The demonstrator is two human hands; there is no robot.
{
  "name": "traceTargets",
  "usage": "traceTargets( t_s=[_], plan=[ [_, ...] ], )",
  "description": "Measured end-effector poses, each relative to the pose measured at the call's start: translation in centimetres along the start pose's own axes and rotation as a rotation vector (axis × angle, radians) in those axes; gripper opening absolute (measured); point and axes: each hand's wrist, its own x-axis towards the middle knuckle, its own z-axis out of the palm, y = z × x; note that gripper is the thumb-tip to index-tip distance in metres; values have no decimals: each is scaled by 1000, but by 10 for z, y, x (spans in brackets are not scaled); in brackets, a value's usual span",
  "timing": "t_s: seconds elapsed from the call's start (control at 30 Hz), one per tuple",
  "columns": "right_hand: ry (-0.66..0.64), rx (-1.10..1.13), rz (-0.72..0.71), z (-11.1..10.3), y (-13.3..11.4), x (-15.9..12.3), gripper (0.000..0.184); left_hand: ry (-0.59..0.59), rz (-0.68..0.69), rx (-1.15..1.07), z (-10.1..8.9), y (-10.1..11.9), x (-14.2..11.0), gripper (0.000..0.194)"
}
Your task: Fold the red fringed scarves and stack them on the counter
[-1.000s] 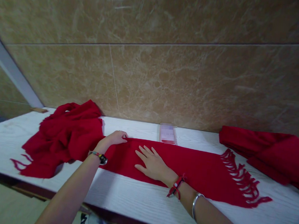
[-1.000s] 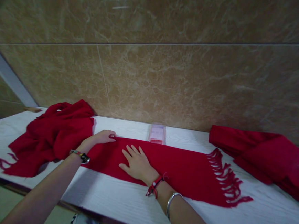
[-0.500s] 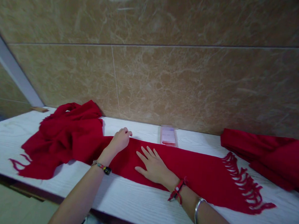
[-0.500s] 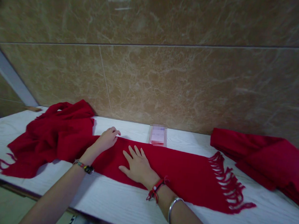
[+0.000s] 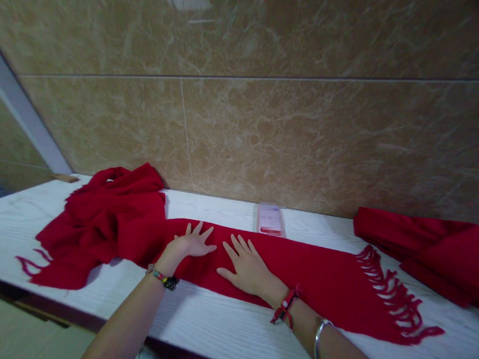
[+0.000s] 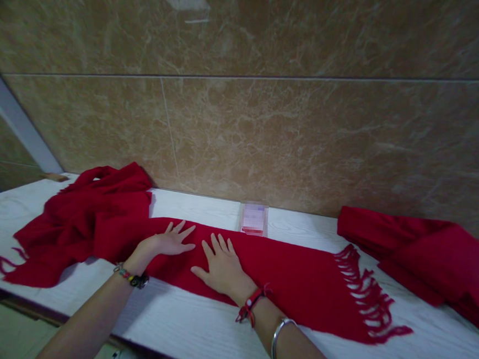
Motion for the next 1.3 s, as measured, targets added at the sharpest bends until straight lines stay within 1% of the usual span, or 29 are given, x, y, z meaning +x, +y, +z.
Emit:
traceTargets(
  t_s=[0.07, 0.13, 0.2, 0.27, 0.33, 0.43, 0.57, 0.63, 0.7, 0.73, 0.77, 0.8, 0.87, 0.9, 0.93, 0.97, 1.03, 1.2, 1.3],
  plan=[
    [21, 0, 14, 2, 0, 0, 73, -61, -33, -4, -4, 7, -5, 62],
    [32, -2, 32, 4, 0, 0, 77, -106, 21, -20, -8, 13, -8, 57],
    [38, -4, 50, 5, 0, 0, 81, -161, 91, -40, -11, 16, -8, 56],
    [39, -4, 59, 7, 0, 0, 82, -183, 104, -48, -11, 17, -7, 57],
    [38, -2, 61, 7, 0, 0, 82, -156, 67, -50, -7, 17, -8, 57],
    [33, -2, 59, 7, 0, 0, 81, -39, -2, -53, 5, 11, -12, 56],
    [36, -1, 63, 8, 0, 1, 81, 152, -2, -21, 21, -14, -20, 56],
    [42, 0, 61, 8, 0, 1, 81, 211, -66, -1, 26, -26, -22, 55],
    [47, 0, 53, 8, 1, 1, 81, 268, -153, 16, 28, -30, -23, 55],
    [50, -1, 49, 8, 1, 1, 82, 301, -161, 25, 29, -30, -24, 54],
    [50, -3, 46, 8, 1, 1, 82, 333, -128, 32, 29, -28, -24, 53],
    [51, -5, 44, 8, 1, 1, 82, 356, -63, 35, 29, -25, -24, 51],
    [49, -8, 47, 7, 0, 0, 81, 342, 95, 29, 29, -20, -23, 49],
    [47, -8, 47, 7, 0, 0, 81, 311, 150, 22, 29, -18, -22, 48],
    [44, -9, 47, 7, 0, 0, 81, 276, 175, 15, 29, -17, -22, 48],
    [42, -9, 44, 6, 0, 0, 81, 246, 175, 11, 29, -18, -21, 49],
    [37, -11, 37, 6, -1, 0, 80, 223, 157, 11, 29, -21, -18, 49],
    [52, -29, 27, 4, -2, -1, 76, 235, 164, 21, 34, -28, -13, 50],
    [49, -46, 16, 3, 3, -7, 70, 256, 167, 31, 36, -29, -11, 51]
  ],
)
